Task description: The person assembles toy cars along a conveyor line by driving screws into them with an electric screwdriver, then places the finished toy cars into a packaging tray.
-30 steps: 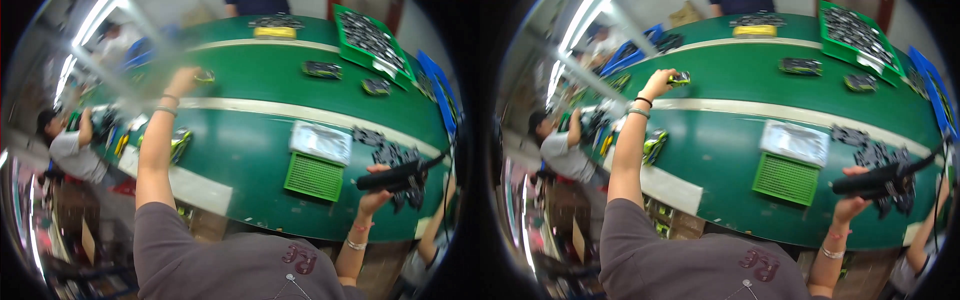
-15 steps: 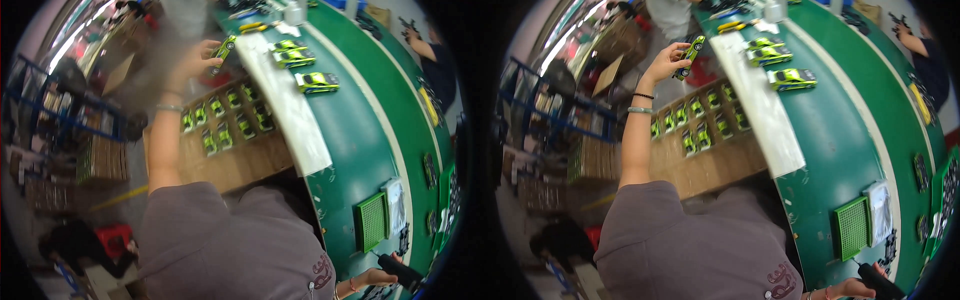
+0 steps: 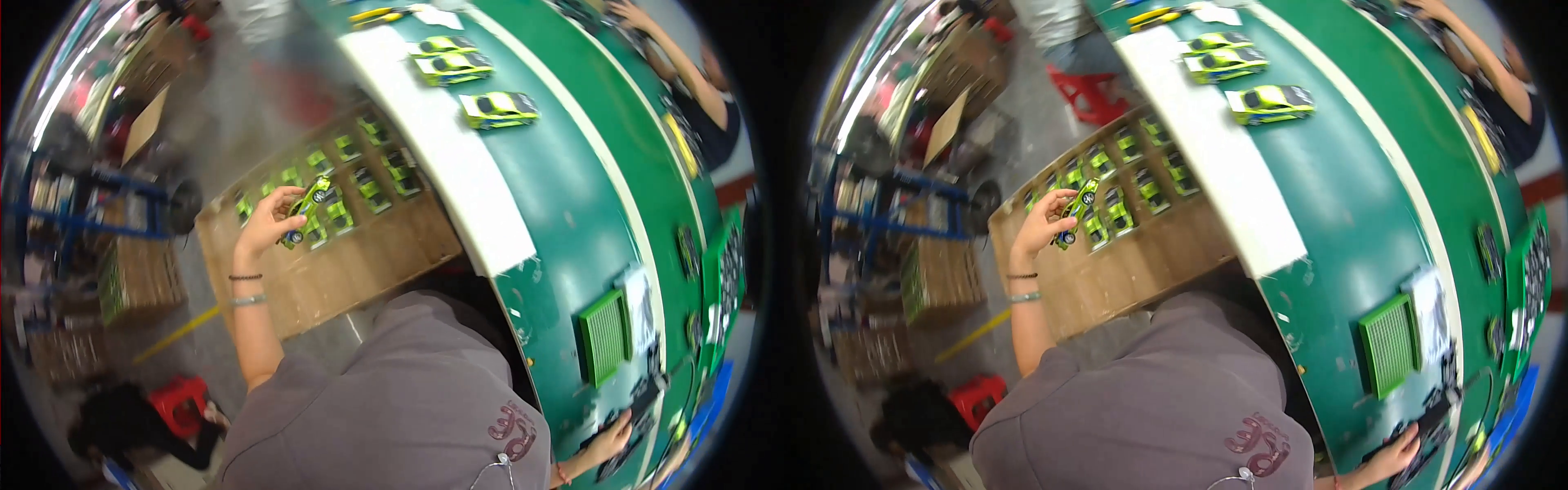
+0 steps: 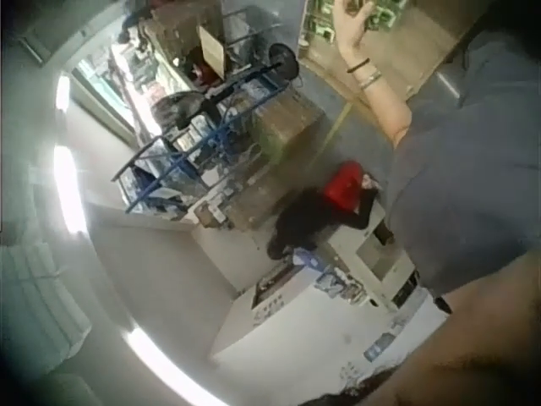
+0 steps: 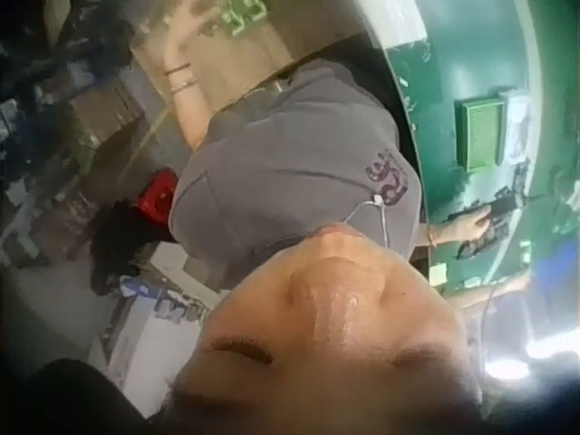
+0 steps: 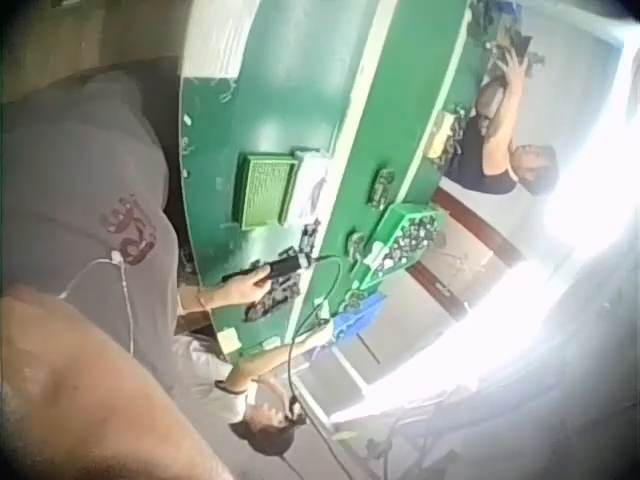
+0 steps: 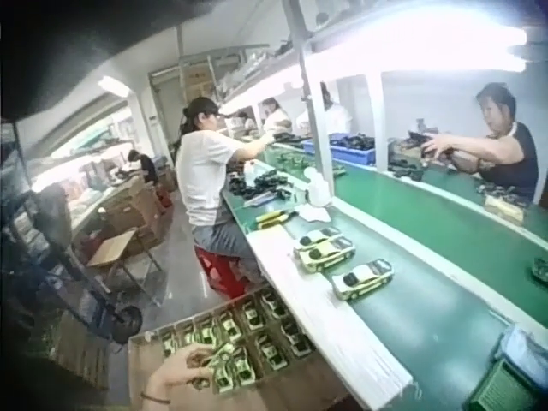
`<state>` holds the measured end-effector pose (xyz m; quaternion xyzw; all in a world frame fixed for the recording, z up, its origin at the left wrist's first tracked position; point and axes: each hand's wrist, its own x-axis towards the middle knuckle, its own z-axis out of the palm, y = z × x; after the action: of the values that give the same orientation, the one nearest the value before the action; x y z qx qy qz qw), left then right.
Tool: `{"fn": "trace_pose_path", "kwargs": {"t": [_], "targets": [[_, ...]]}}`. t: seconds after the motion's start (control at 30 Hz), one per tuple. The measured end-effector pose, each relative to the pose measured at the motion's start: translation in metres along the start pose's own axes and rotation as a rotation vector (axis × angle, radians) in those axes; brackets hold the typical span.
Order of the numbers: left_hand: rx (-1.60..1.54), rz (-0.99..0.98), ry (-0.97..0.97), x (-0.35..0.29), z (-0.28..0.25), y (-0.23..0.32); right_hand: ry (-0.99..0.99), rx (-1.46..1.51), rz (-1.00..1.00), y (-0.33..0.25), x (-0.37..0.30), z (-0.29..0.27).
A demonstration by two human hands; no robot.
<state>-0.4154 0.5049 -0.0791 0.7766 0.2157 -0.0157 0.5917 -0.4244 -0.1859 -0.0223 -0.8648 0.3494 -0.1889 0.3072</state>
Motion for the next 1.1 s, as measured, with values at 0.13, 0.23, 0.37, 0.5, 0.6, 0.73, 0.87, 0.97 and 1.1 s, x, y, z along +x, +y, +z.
{"fn": "trace_pose_path", "kwargs": {"t": [0.13,0.23,0.37,0.5,0.6,0.73,0.87,0.97,1.1], "targets": [[0.325,0.343,-0.26,0.024,0.091,0.135,0.067,-0.289,-0.094,0.007,-0.027,0.005],[0.74,0.705,-0.377,0.049,0.145,0.169,0.12,-0.447,-0.024,-0.001,-0.044,0.014],[0.958,0.887,-0.433,0.074,0.212,0.194,0.193,-0.477,0.025,-0.017,-0.056,0.015],[0.868,1.238,-0.369,0.093,0.272,0.221,0.397,-0.302,-0.052,-0.028,-0.061,-0.001],[0.841,1.336,-0.417,0.107,0.326,0.238,0.406,-0.16,-0.107,-0.036,-0.063,-0.01],[0.903,1.365,-0.436,0.106,0.388,0.254,0.413,-0.075,-0.128,-0.048,-0.065,-0.011],[1.06,1.226,-0.479,0.108,0.407,0.256,0.427,-0.025,-0.162,-0.052,-0.067,-0.012],[1.017,1.191,-0.482,0.114,0.399,0.233,0.396,0.049,-0.183,-0.052,-0.063,-0.01],[0.774,1.284,-0.447,0.106,0.335,0.225,0.417,0.064,-0.224,-0.045,-0.066,-0.017]]}}
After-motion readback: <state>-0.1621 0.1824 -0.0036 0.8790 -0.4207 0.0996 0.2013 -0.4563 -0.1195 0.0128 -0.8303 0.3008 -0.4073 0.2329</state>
